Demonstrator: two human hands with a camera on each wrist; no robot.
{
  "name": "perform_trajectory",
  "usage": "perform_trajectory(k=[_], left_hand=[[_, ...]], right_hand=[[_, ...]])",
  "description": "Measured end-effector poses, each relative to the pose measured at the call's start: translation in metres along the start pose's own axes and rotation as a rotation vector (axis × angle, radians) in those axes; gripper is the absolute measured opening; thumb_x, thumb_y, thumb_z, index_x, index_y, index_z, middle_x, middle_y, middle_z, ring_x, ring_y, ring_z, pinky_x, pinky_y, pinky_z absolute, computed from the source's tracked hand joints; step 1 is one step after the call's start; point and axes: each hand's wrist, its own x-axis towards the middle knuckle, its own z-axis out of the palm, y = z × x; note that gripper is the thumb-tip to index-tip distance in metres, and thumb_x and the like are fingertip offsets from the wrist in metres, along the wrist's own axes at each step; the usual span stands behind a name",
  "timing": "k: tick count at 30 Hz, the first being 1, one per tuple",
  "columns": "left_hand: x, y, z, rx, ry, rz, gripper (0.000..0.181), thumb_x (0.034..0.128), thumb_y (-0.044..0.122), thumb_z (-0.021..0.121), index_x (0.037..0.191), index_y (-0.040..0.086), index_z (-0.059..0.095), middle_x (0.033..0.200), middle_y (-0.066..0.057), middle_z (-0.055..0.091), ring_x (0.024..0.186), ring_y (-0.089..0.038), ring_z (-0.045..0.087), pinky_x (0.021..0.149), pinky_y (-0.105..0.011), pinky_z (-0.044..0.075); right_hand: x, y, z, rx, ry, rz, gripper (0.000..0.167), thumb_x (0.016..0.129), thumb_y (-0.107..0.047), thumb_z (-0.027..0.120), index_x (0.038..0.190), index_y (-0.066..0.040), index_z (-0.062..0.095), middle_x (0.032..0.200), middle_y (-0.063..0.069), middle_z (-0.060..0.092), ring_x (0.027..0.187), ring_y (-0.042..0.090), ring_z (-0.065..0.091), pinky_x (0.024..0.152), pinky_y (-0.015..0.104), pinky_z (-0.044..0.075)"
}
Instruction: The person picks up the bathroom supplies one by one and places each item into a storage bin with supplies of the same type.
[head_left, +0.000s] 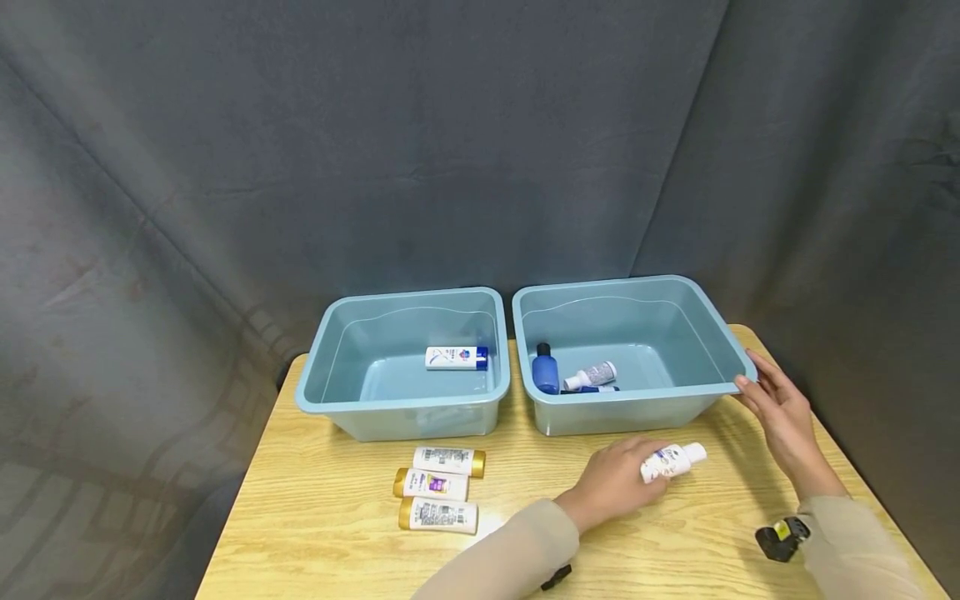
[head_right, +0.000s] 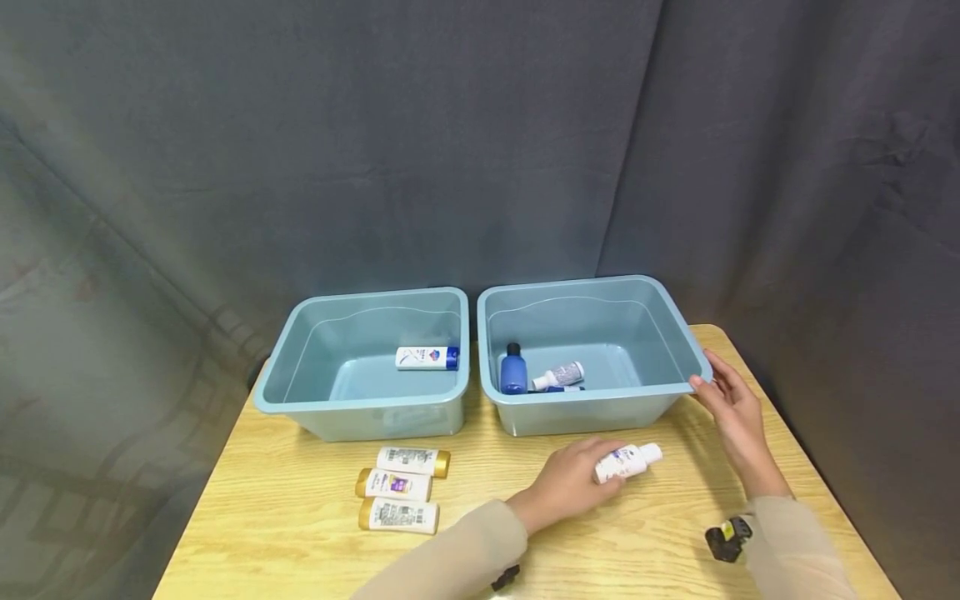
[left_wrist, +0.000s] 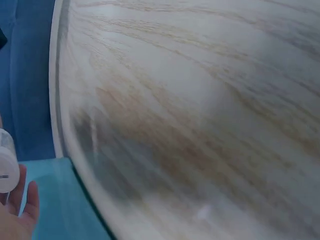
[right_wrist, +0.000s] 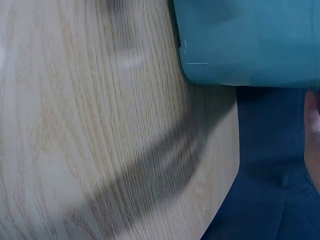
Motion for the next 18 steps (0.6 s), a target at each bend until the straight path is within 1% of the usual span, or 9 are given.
perform_trajectory(k=[1,5,8,11,14,18], left_hand=[[-0.001,0.001,-0.002,0.012,0.002,0.018,0.053,0.0948,0.043,0.063,0.144,0.028,0.051,0.132,0.016,0.057,0.107,0.004,0.055,0.08,-0.011,0.04],[-0.005,0.005,-0.012,0.073,0.01,0.086,0.054,0.0969,0.047,0.059,0.147,0.03,0.047,0.138,0.015,0.054,0.117,0.001,0.053,0.091,-0.015,0.043],[-0.008,0.009,-0.02,0.097,0.015,0.117,0.055,0.0987,0.049,0.054,0.15,0.031,0.043,0.143,0.015,0.05,0.127,-0.002,0.048,0.101,-0.021,0.041],[-0.01,0.012,-0.029,0.107,0.029,0.14,0.054,0.1003,0.048,0.051,0.151,0.03,0.041,0.144,0.015,0.049,0.129,-0.002,0.046,0.104,-0.021,0.039],[-0.011,0.013,-0.039,0.098,0.037,0.152,0.054,0.1009,0.046,0.05,0.152,0.03,0.039,0.144,0.014,0.049,0.129,-0.002,0.046,0.104,-0.021,0.038],[-0.011,0.014,-0.049,0.092,0.066,0.174,0.054,0.1004,0.042,0.053,0.151,0.027,0.041,0.144,0.011,0.051,0.13,-0.003,0.046,0.106,-0.019,0.036]], right_hand=[[0.0,0.0,0.0,-0.003,0.001,-0.001,0.057,0.098,0.0,0.057,0.151,-0.007,0.038,0.129,-0.002,0.05,0.108,-0.003,0.058,0.084,0.011,0.049],[0.0,-0.001,0.001,0.002,-0.004,-0.016,0.057,0.098,0.002,0.055,0.152,-0.005,0.036,0.125,-0.007,0.052,0.107,-0.003,0.059,0.084,0.011,0.05],[0.0,-0.001,0.002,0.008,-0.007,-0.025,0.057,0.098,0.003,0.055,0.152,-0.004,0.036,0.123,-0.009,0.054,0.107,-0.003,0.06,0.084,0.012,0.05],[-0.001,-0.001,0.002,0.001,-0.005,-0.03,0.056,0.098,0.003,0.055,0.151,-0.005,0.038,0.123,-0.009,0.055,0.107,-0.003,0.06,0.084,0.011,0.05],[-0.001,-0.001,0.002,-0.014,-0.003,-0.034,0.055,0.098,0.003,0.055,0.15,-0.006,0.039,0.123,-0.009,0.055,0.107,-0.003,0.06,0.084,0.011,0.049],[-0.001,-0.001,0.002,-0.005,-0.001,-0.039,0.055,0.098,0.004,0.055,0.15,-0.004,0.039,0.122,-0.009,0.056,0.106,-0.002,0.061,0.084,0.012,0.05]])
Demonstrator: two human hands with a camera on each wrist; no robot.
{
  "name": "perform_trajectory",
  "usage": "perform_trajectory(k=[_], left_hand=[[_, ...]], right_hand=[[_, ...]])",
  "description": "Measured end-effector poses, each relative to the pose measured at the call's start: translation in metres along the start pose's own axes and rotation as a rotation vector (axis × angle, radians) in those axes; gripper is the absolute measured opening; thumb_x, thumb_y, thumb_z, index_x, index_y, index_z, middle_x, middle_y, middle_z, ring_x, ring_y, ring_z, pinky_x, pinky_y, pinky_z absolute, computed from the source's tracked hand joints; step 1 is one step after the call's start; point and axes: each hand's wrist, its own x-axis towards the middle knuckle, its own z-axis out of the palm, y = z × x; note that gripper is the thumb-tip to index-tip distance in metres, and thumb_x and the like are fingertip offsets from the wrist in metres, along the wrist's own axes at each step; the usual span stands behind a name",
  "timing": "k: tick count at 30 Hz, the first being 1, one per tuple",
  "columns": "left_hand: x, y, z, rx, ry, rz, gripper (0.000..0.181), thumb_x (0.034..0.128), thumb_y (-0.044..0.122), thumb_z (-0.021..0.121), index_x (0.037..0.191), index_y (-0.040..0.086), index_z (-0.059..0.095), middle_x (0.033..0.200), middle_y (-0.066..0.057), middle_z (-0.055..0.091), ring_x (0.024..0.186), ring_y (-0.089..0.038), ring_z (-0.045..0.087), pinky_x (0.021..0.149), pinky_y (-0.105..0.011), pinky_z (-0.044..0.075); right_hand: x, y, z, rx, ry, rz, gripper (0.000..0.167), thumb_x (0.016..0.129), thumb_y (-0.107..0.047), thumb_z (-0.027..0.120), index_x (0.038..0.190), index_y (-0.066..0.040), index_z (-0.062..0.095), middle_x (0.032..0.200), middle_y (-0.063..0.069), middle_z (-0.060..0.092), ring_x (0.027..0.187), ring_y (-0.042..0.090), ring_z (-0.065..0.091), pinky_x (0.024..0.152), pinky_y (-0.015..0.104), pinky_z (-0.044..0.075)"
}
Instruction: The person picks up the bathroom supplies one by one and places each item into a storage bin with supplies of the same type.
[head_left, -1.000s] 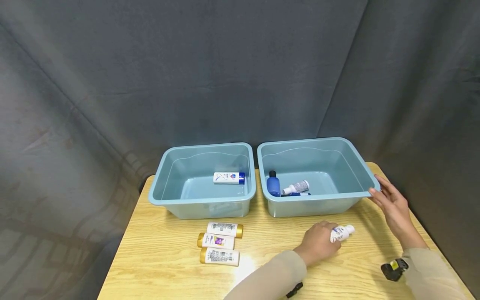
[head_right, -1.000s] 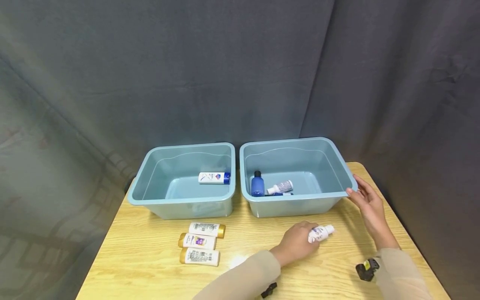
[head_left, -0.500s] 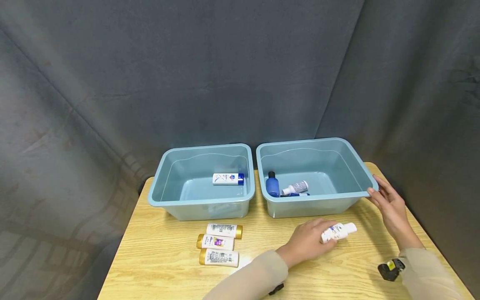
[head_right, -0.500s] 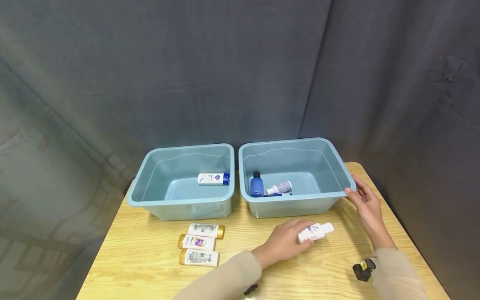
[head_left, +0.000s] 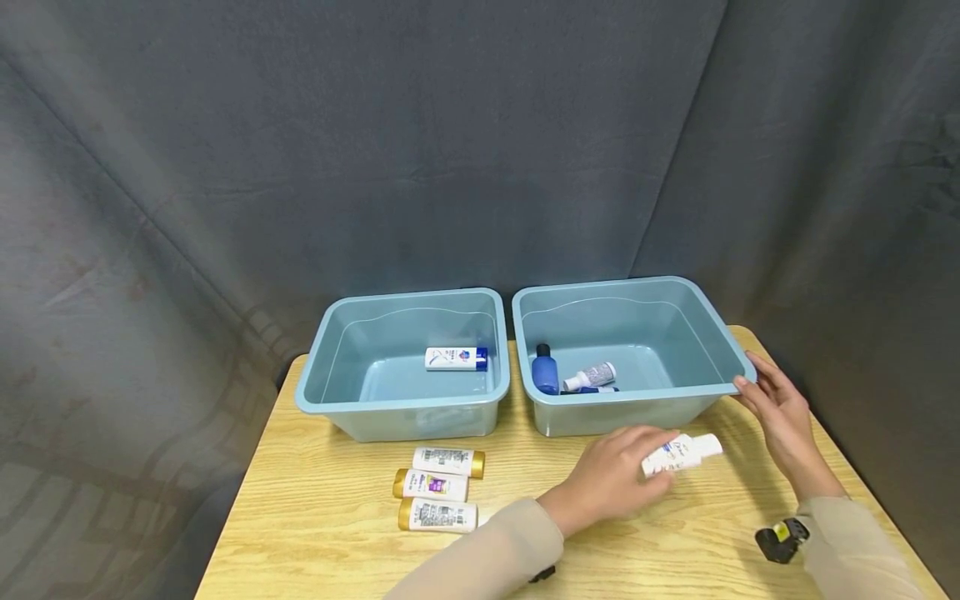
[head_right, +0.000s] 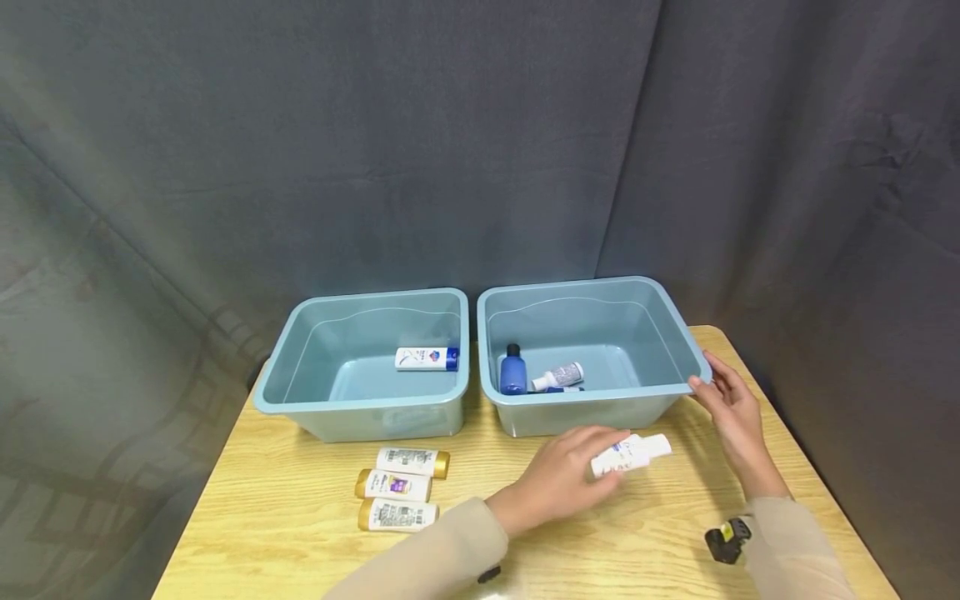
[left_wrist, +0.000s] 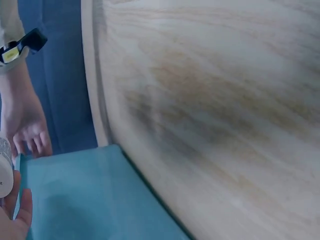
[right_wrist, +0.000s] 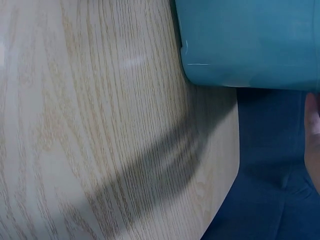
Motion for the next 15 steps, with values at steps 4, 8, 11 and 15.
perform_trajectory(k=[4,8,11,15], left_hand=[[0.001,-0.003,-0.008,0.028,0.072,0.042,0.053,0.0978,0.037,0.059,0.147,0.022,0.047,0.14,0.006,0.055,0.127,-0.005,0.05,0.106,-0.017,0.033],[0.001,-0.005,-0.015,0.015,0.093,0.045,0.052,0.0985,0.037,0.058,0.147,0.02,0.047,0.14,0.005,0.055,0.128,-0.007,0.05,0.107,-0.017,0.032],[0.0,-0.007,-0.019,0.006,0.097,0.035,0.052,0.0994,0.037,0.056,0.147,0.02,0.047,0.141,0.005,0.054,0.128,-0.007,0.05,0.107,-0.018,0.033],[0.0,-0.009,-0.024,0.008,0.137,0.043,0.052,0.0982,0.035,0.059,0.146,0.019,0.049,0.139,0.004,0.056,0.126,-0.008,0.051,0.106,-0.018,0.034]], right_hand=[[0.0,0.001,0.0,0.03,-0.001,-0.002,0.055,0.098,0.006,0.054,0.15,-0.003,0.038,0.121,-0.009,0.058,0.105,-0.001,0.061,0.083,0.013,0.051],[-0.001,0.001,0.001,0.039,0.01,-0.001,0.054,0.098,0.006,0.053,0.149,-0.003,0.039,0.12,-0.009,0.058,0.104,-0.001,0.062,0.081,0.012,0.051],[-0.001,0.001,0.001,0.036,0.022,0.003,0.054,0.098,0.006,0.054,0.149,-0.004,0.04,0.119,-0.008,0.058,0.103,-0.001,0.062,0.08,0.012,0.051],[-0.001,0.001,0.002,0.033,0.033,0.007,0.052,0.098,0.005,0.054,0.147,-0.006,0.043,0.118,-0.008,0.057,0.102,-0.001,0.062,0.081,0.012,0.051]])
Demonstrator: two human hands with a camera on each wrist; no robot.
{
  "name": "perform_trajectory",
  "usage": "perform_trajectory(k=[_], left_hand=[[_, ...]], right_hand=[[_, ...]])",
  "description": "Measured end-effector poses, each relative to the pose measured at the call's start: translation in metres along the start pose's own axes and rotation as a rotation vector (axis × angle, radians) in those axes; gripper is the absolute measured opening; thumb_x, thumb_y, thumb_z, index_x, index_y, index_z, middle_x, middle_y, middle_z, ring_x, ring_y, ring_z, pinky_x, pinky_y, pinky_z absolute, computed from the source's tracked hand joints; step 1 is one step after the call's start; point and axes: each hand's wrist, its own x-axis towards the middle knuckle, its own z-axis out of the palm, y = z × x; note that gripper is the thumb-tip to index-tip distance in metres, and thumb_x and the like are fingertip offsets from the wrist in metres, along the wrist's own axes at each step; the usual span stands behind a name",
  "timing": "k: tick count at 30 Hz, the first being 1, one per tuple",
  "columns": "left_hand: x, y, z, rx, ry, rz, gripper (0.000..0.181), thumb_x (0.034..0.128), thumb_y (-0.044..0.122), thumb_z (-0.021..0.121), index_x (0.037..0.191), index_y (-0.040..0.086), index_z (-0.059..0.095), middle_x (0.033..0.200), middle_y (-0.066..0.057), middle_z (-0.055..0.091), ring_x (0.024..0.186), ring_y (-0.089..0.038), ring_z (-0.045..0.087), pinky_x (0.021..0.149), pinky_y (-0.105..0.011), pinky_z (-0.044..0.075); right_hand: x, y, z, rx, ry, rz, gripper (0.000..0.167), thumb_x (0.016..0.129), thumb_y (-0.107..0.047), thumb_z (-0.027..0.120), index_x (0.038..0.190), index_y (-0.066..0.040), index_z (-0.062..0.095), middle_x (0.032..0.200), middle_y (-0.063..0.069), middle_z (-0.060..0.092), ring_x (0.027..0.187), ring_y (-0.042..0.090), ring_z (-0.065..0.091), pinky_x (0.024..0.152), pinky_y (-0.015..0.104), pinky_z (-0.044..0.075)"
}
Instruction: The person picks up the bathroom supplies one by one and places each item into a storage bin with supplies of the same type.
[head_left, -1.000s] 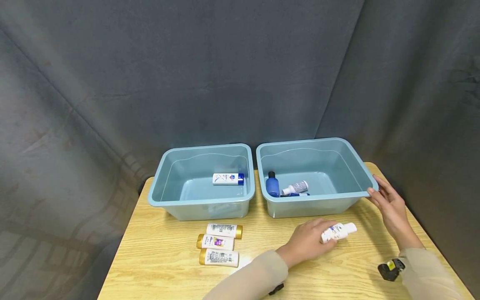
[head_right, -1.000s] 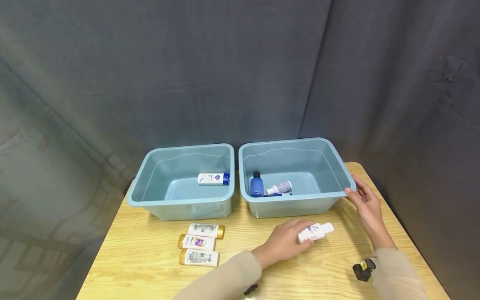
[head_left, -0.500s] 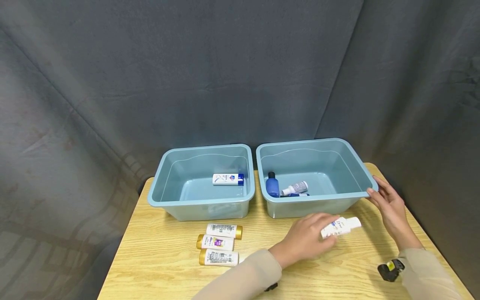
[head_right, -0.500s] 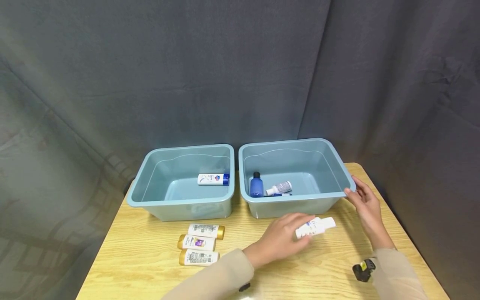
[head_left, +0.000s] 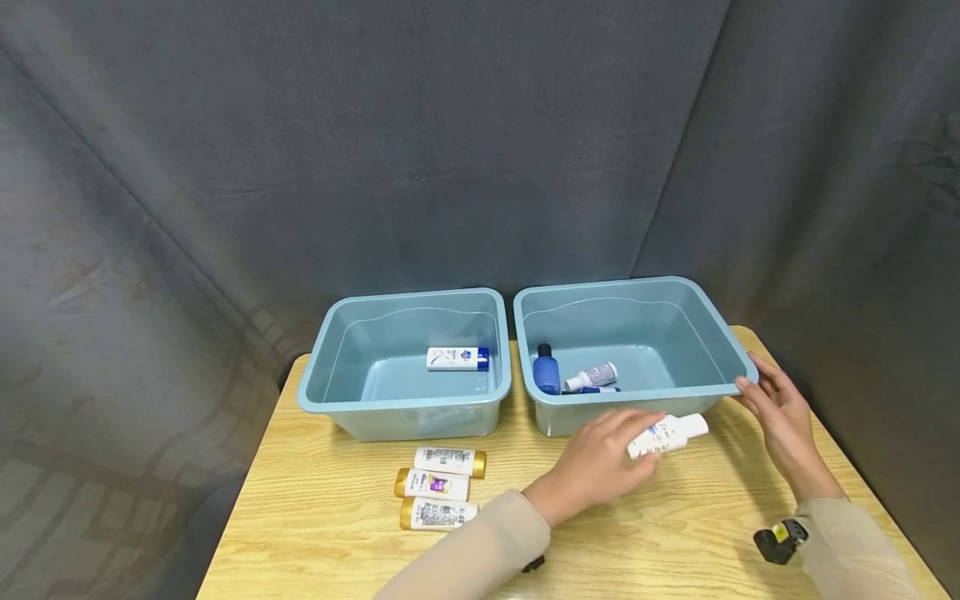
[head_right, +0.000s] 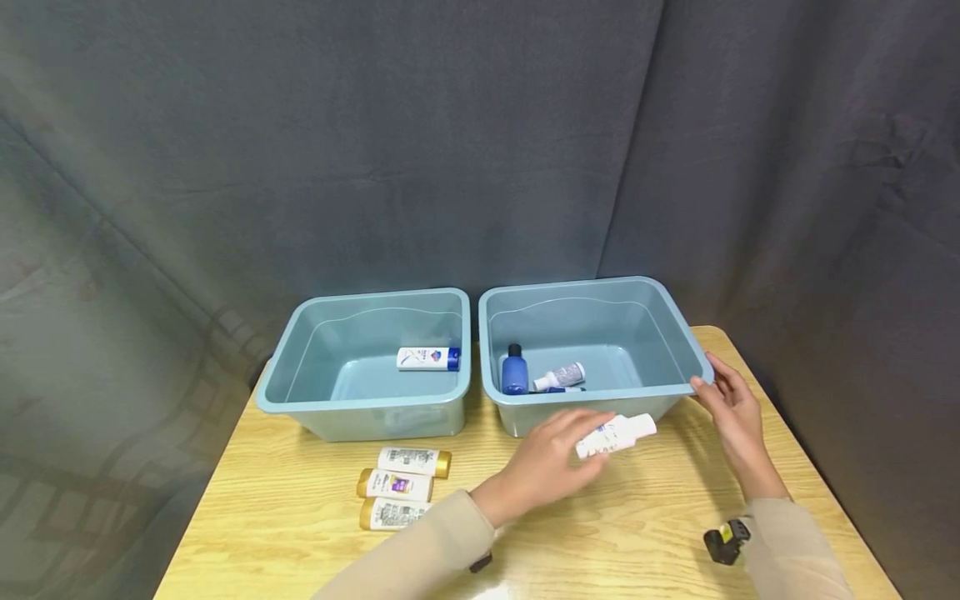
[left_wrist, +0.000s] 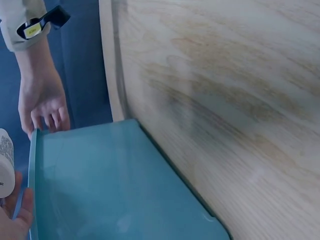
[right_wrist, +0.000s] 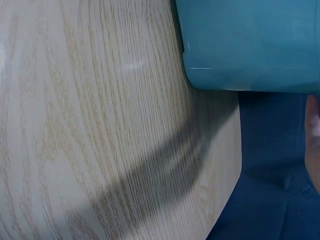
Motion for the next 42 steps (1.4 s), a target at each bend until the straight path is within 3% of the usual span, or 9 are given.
perform_trajectory(k=[10,16,32,39,42], left_hand=[[0.004,-0.005,-0.008,-0.033,0.084,0.06,0.051,0.0958,0.029,0.064,0.143,0.014,0.051,0.135,0.001,0.059,0.123,-0.008,0.053,0.105,-0.017,0.035],[0.007,-0.006,-0.012,-0.089,0.091,0.057,0.052,0.0948,0.028,0.066,0.143,0.014,0.051,0.135,0.0,0.058,0.125,-0.01,0.053,0.107,-0.018,0.033],[0.027,-0.013,-0.026,-0.049,0.122,0.052,0.05,0.0962,0.026,0.064,0.143,0.015,0.051,0.136,0.002,0.058,0.127,-0.008,0.05,0.113,-0.02,0.024],[0.036,-0.016,-0.028,-0.034,0.08,-0.005,0.05,0.0983,0.028,0.062,0.145,0.018,0.049,0.139,0.004,0.055,0.131,-0.007,0.047,0.116,-0.023,0.019],[0.038,-0.016,-0.027,-0.03,0.072,-0.051,0.051,0.0976,0.029,0.062,0.146,0.02,0.049,0.139,0.005,0.055,0.129,-0.008,0.049,0.113,-0.022,0.026]], right_hand=[[-0.001,0.001,0.001,-0.015,0.001,-0.008,0.052,0.098,0.004,0.054,0.147,-0.008,0.043,0.119,-0.007,0.056,0.102,-0.001,0.061,0.081,0.011,0.05],[-0.001,0.002,0.001,0.026,0.007,-0.019,0.05,0.098,0.006,0.053,0.146,-0.006,0.045,0.119,-0.006,0.057,0.102,0.001,0.063,0.08,0.013,0.052],[-0.002,0.004,0.003,0.048,0.009,-0.031,0.047,0.099,0.004,0.053,0.144,-0.007,0.046,0.121,-0.004,0.055,0.103,0.001,0.063,0.082,0.014,0.052],[-0.002,0.006,0.005,0.103,0.025,-0.048,0.049,0.098,0.006,0.052,0.145,0.0,0.042,0.121,-0.003,0.057,0.103,0.004,0.064,0.082,0.016,0.053],[-0.002,0.006,0.006,0.125,0.04,-0.058,0.047,0.097,0.008,0.052,0.143,0.0,0.045,0.12,-0.002,0.059,0.102,0.005,0.065,0.081,0.017,0.054]])
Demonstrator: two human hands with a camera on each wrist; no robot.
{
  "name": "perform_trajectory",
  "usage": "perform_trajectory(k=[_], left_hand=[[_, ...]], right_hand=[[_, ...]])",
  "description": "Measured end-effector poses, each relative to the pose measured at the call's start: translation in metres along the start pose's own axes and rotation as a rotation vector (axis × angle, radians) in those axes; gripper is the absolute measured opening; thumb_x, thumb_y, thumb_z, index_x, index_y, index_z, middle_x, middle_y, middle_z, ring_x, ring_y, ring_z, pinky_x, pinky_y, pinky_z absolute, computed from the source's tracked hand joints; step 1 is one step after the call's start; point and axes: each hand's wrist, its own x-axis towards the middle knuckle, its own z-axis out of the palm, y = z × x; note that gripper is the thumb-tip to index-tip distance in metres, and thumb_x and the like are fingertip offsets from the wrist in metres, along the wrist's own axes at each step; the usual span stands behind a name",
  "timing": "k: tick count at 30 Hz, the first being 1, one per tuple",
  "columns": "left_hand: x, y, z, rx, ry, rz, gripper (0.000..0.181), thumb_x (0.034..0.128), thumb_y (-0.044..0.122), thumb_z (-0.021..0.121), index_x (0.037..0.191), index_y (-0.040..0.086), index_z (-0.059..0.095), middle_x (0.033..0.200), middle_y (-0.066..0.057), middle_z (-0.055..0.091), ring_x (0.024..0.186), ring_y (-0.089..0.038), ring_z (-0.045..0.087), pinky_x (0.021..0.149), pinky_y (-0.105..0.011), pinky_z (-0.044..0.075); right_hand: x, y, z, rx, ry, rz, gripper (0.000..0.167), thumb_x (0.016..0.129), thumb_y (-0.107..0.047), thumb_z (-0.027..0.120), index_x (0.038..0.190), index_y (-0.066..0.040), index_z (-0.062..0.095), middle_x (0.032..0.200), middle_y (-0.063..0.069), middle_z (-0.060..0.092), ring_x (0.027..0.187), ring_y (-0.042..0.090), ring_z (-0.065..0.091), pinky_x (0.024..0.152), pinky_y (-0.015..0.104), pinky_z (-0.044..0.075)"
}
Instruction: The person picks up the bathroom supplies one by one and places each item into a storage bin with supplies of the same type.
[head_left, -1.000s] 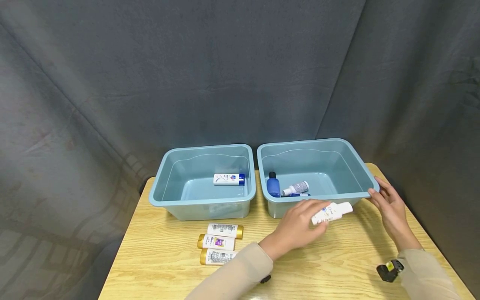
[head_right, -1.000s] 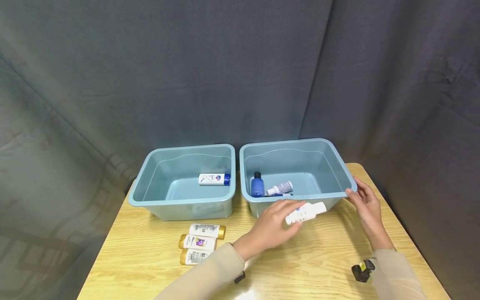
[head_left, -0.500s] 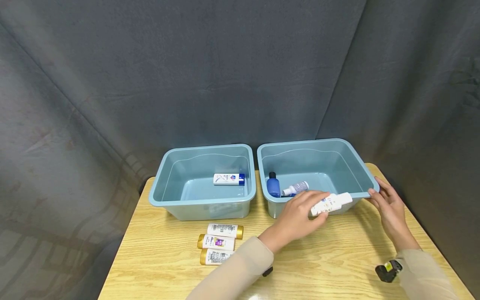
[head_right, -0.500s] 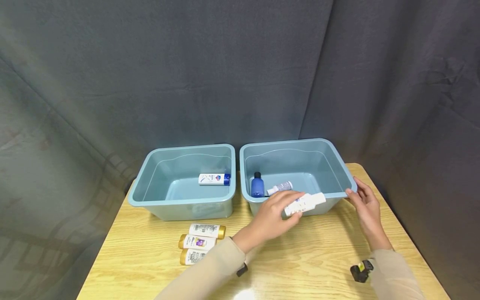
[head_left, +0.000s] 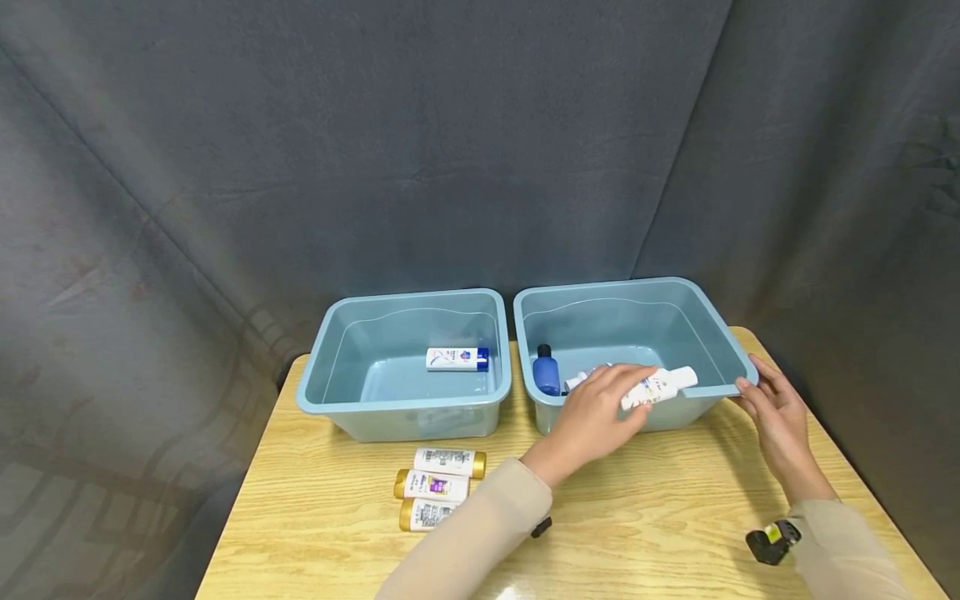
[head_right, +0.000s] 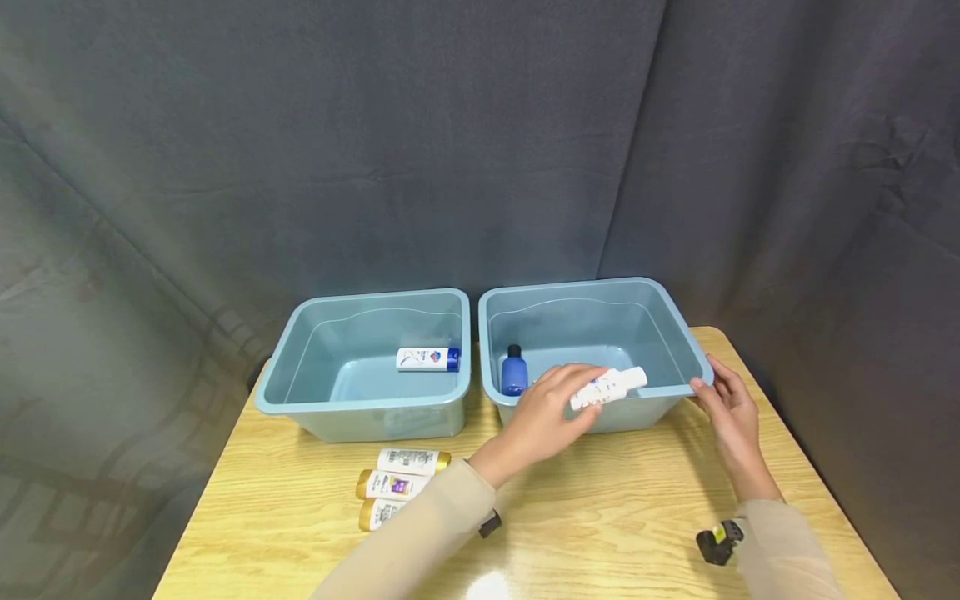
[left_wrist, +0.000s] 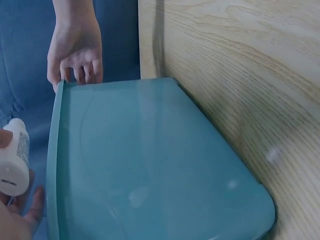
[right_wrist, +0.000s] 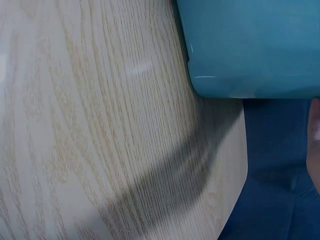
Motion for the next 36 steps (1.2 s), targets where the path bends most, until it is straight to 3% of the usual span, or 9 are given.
perform_trajectory(k=[7,12,19,26,36], left_hand=[[0.005,0.0,0.003,0.012,-0.037,-0.122,0.052,0.0959,0.029,0.065,0.146,0.024,0.05,0.139,0.007,0.056,0.123,-0.009,0.052,0.102,-0.022,0.041],[0.012,-0.001,0.004,0.013,-0.085,-0.171,0.05,0.096,0.029,0.064,0.144,0.025,0.051,0.137,0.008,0.057,0.121,-0.008,0.054,0.096,-0.025,0.046],[0.023,-0.004,0.004,0.041,-0.132,-0.2,0.048,0.095,0.029,0.066,0.141,0.024,0.055,0.135,0.008,0.059,0.116,-0.007,0.057,0.086,-0.023,0.05],[0.031,-0.007,0.004,0.021,-0.181,-0.221,0.046,0.0955,0.031,0.065,0.14,0.025,0.057,0.133,0.009,0.06,0.113,-0.006,0.058,0.084,-0.021,0.048],[0.039,-0.011,0.006,-0.003,-0.231,-0.255,0.045,0.0966,0.034,0.063,0.141,0.026,0.056,0.132,0.01,0.06,0.112,-0.004,0.058,0.085,-0.021,0.048]], right_hand=[[0.0,-0.001,0.001,0.014,0.014,-0.002,0.045,0.097,0.009,0.051,0.14,-0.001,0.048,0.118,-0.001,0.059,0.101,0.006,0.065,0.08,0.017,0.054],[-0.002,-0.002,0.002,-0.005,0.043,0.005,0.043,0.097,0.009,0.052,0.138,-0.003,0.049,0.117,-0.001,0.059,0.1,0.005,0.064,0.079,0.016,0.054],[-0.003,-0.001,0.002,0.025,0.047,-0.006,0.042,0.097,0.011,0.051,0.136,-0.004,0.053,0.117,0.0,0.061,0.099,0.006,0.065,0.079,0.017,0.054],[-0.003,0.001,0.002,0.051,0.049,-0.005,0.04,0.097,0.011,0.05,0.13,-0.009,0.058,0.116,0.001,0.061,0.098,0.007,0.066,0.079,0.017,0.054],[-0.003,0.002,0.003,-0.002,0.064,0.018,0.039,0.097,0.008,0.052,0.132,-0.01,0.055,0.118,-0.002,0.06,0.1,0.005,0.064,0.079,0.016,0.053]])
